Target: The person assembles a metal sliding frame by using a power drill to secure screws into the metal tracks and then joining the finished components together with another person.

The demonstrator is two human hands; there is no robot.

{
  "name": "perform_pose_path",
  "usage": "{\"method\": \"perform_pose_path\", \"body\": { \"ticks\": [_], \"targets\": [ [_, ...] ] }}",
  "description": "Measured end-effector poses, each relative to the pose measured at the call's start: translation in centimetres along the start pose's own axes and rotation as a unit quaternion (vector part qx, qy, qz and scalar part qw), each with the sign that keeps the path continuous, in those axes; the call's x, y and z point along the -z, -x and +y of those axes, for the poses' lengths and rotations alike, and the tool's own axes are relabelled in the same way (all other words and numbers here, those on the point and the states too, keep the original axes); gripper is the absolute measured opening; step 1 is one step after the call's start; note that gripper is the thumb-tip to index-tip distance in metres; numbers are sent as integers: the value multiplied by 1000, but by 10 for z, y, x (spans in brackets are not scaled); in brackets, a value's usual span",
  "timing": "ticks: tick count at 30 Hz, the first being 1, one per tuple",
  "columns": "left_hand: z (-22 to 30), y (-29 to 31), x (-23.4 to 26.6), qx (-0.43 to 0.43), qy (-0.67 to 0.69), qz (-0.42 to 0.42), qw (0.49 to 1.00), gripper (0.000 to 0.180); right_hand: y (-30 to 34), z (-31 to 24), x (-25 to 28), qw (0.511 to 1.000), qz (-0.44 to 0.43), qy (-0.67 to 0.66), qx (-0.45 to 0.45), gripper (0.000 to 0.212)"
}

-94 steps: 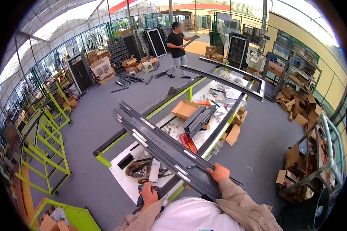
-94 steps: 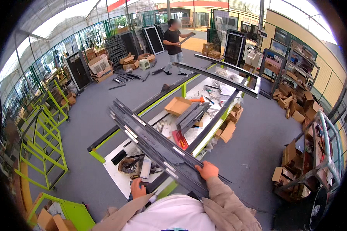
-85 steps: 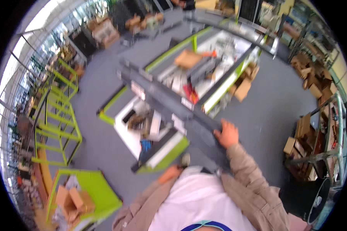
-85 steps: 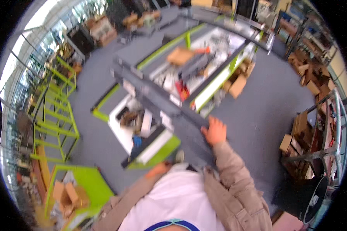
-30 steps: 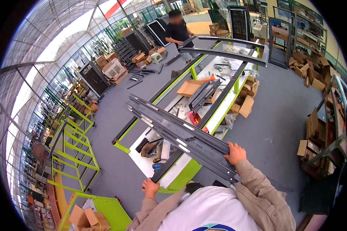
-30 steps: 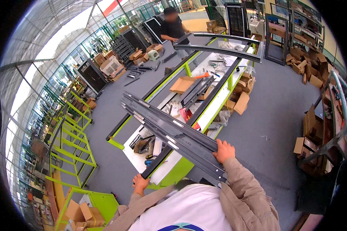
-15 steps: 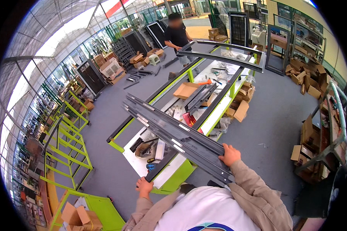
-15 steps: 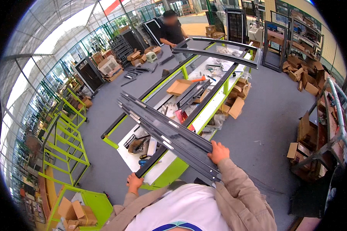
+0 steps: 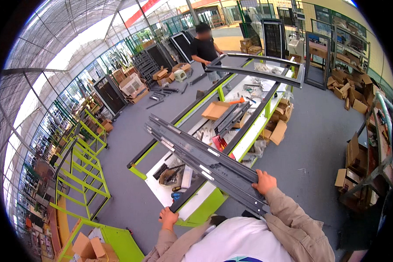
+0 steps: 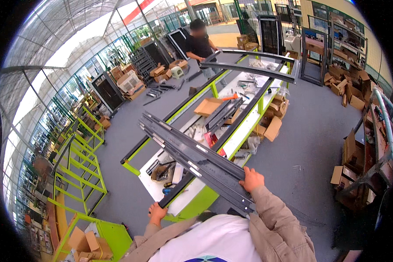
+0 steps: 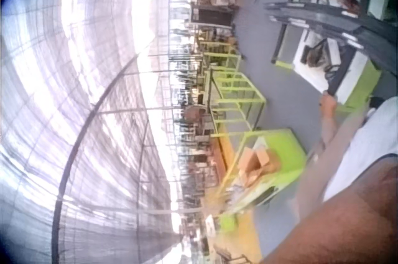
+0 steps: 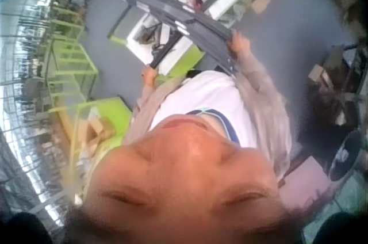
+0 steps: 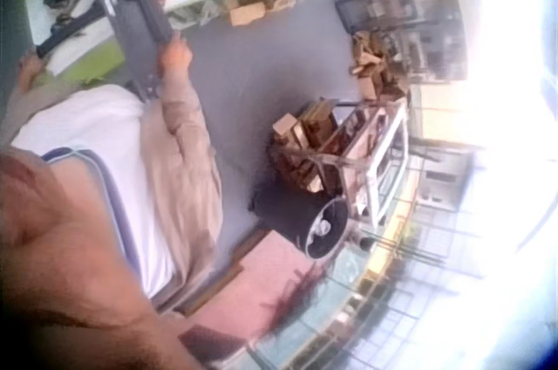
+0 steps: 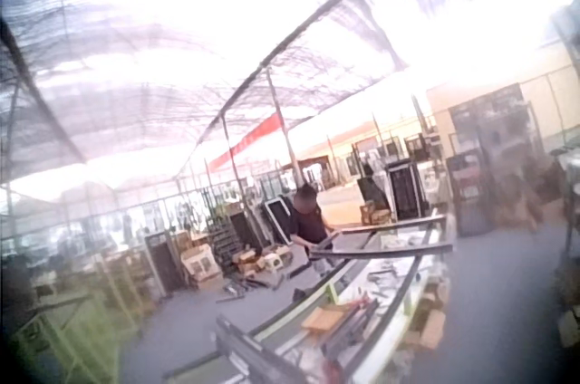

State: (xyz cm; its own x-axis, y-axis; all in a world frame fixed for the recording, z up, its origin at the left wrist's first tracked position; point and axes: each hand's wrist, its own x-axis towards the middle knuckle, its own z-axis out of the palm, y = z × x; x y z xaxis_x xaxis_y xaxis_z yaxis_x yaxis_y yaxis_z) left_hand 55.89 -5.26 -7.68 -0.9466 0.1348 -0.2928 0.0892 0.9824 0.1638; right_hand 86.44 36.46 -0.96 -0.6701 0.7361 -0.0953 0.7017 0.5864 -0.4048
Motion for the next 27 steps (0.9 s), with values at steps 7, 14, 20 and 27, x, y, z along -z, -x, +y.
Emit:
{"method": "perform_pose_path", "body": {
  "ticks": [7, 14, 20, 27],
  "targets": [
    [4, -4, -5, -12, -10, -10, 1000, 74, -3, 1, 4, 1000, -11, 3, -8, 77],
    [8, -3, -2, -6, -7, -13, 1000, 74, 0, 3, -1, 1000, -9, -1, -13, 79],
    [4, -2, -5, -6, -16, -10, 1000, 75, -1, 4, -2, 1000, -10, 0, -7, 80],
    [8, 2, -2, 4, -22, -18, 1000, 77, -1, 3, 0, 1000, -16, 3, -12, 80]
  ]
}}
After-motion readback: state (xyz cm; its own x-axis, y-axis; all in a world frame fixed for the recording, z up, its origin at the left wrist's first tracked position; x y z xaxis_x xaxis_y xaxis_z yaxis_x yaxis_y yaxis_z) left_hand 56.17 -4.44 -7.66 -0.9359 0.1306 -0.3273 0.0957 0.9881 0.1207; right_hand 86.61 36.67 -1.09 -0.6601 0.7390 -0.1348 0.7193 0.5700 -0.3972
